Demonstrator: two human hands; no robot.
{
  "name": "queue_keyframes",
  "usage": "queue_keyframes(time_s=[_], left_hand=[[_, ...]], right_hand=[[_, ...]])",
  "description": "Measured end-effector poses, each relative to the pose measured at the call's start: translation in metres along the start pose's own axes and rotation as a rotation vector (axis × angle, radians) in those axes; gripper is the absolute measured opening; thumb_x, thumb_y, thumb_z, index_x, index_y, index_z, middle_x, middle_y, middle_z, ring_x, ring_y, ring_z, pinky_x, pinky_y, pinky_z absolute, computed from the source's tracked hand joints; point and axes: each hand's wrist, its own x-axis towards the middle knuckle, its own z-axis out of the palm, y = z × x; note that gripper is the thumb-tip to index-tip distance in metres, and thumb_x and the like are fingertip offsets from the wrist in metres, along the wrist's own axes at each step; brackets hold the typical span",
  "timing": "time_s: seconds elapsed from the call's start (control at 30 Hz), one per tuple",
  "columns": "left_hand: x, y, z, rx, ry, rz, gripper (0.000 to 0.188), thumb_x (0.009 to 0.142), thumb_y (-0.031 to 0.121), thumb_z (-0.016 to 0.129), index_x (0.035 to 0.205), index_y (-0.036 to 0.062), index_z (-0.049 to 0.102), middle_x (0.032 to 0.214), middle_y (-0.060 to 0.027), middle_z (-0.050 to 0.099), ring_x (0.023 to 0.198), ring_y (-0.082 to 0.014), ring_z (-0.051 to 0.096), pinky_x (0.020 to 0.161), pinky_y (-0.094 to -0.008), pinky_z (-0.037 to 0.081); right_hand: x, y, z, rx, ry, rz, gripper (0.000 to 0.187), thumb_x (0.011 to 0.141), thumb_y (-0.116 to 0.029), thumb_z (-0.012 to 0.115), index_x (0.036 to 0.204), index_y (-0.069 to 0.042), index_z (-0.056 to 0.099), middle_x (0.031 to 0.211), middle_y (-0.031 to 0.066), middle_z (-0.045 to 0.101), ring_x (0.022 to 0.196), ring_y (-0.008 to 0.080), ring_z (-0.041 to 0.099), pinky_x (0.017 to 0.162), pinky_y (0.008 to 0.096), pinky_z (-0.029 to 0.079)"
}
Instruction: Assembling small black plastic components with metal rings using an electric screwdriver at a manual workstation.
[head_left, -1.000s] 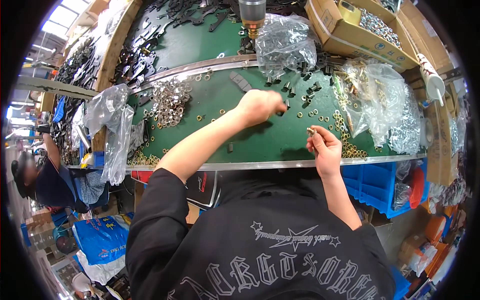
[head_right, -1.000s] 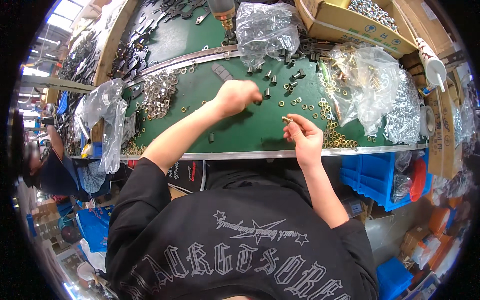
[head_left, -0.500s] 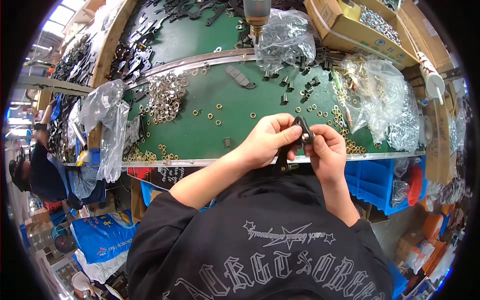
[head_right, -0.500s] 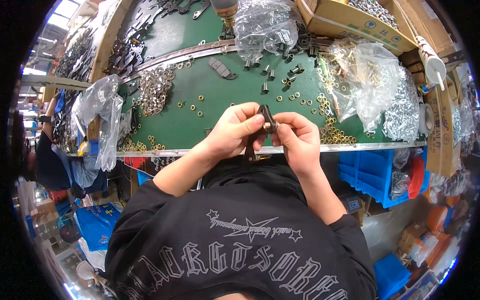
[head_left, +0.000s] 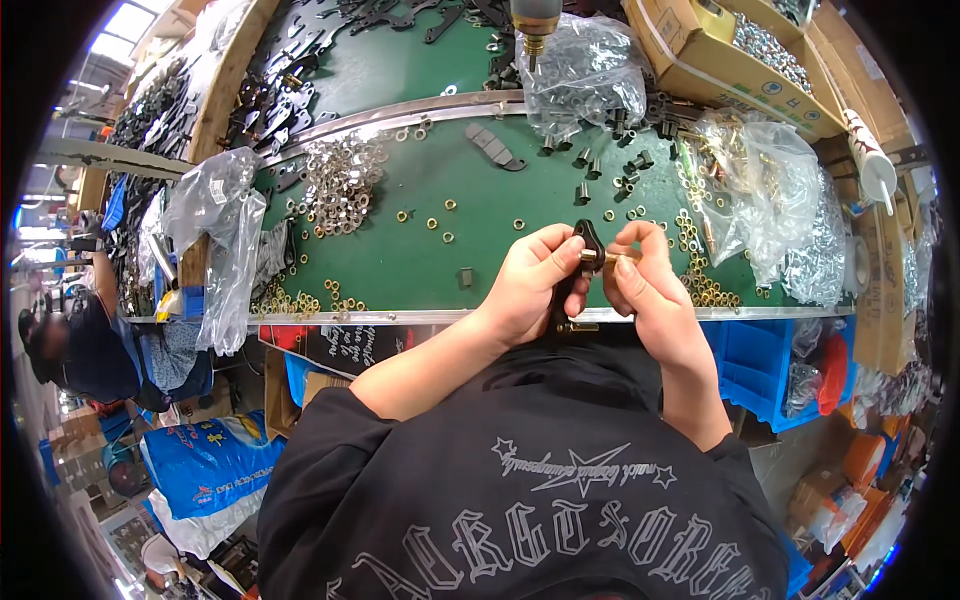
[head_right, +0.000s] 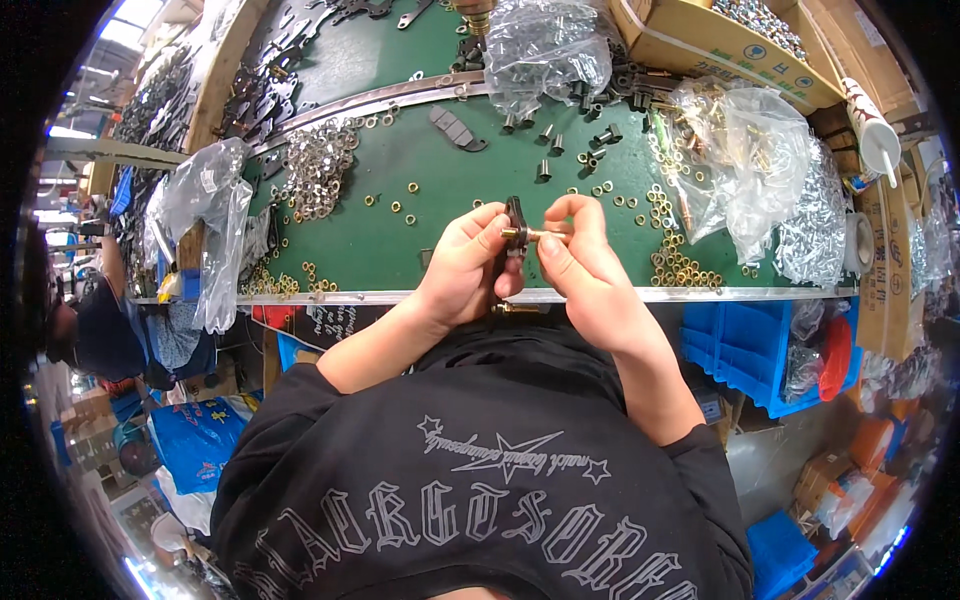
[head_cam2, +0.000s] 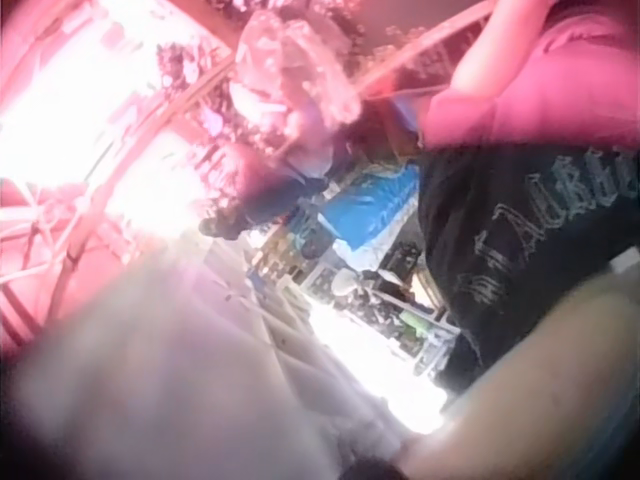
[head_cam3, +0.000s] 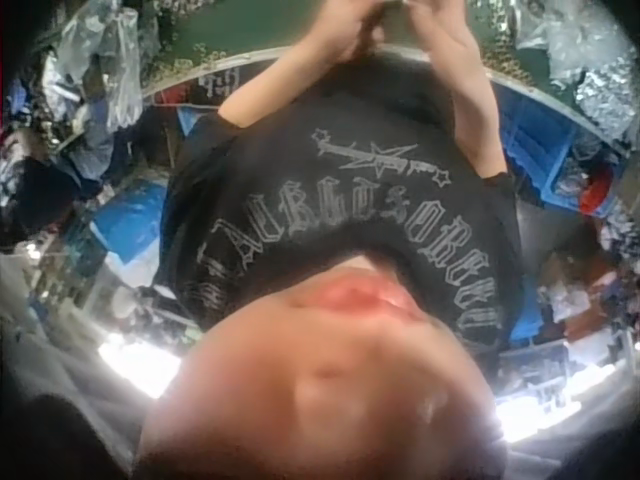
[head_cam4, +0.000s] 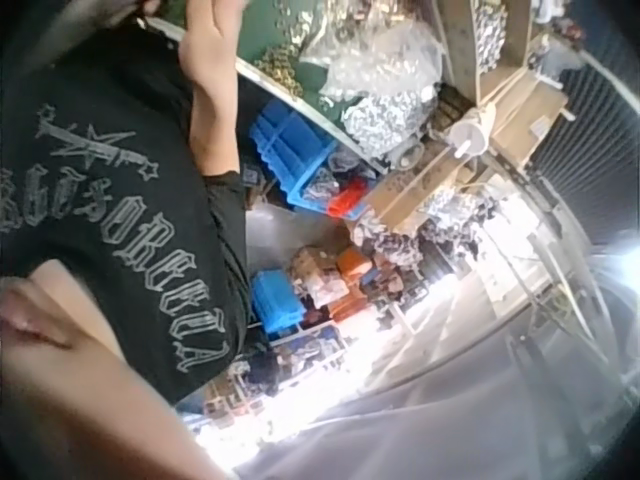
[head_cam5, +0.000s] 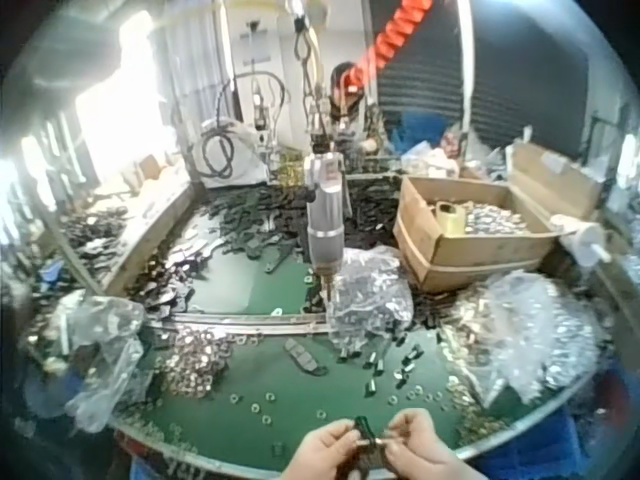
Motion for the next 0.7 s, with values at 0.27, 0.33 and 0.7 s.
queue_keyframes(time_s=[0.27, 0.33, 0.7], left_hand=[[-0.010, -0.004, -0.003, -0.275, 0.030, -0.103, 0.020, 0.088, 0.023, 0.046, 0.089, 0.0034, 0.047, 0.062, -0.0051, 0.051, 0.041, -0.0120, 0.044, 0.040, -0.0228, 0.038], [-0.011, 0.001, -0.009, -0.190, 0.002, -0.076, 0.019, 0.088, 0.022, 0.048, 0.086, 0.0025, 0.048, 0.064, -0.0056, 0.052, 0.043, -0.0114, 0.047, 0.040, -0.0221, 0.040], [-0.029, 0.025, -0.020, 0.006, -0.083, 0.011, 0.022, 0.087, 0.021, 0.050, 0.086, -0.0004, 0.048, 0.066, -0.0069, 0.053, 0.044, -0.0114, 0.050, 0.037, -0.0216, 0.044]], right_hand=[[0.003, 0.017, 0.004, -0.449, 0.170, -0.358, 0.010, 0.084, -0.004, 0.050, 0.091, 0.001, 0.047, 0.066, 0.0030, 0.049, 0.061, 0.0103, 0.050, 0.057, 0.0209, 0.041], [0.008, 0.022, 0.003, -0.687, 0.219, -0.608, 0.009, 0.080, 0.000, 0.053, 0.088, 0.002, 0.052, 0.070, 0.0074, 0.055, 0.062, 0.0131, 0.056, 0.055, 0.0234, 0.044], [0.017, -0.009, 0.017, -0.725, -0.133, -0.474, 0.010, 0.077, -0.001, 0.055, 0.086, 0.004, 0.054, 0.063, 0.0081, 0.053, 0.056, 0.0192, 0.056, 0.051, 0.0264, 0.044]])
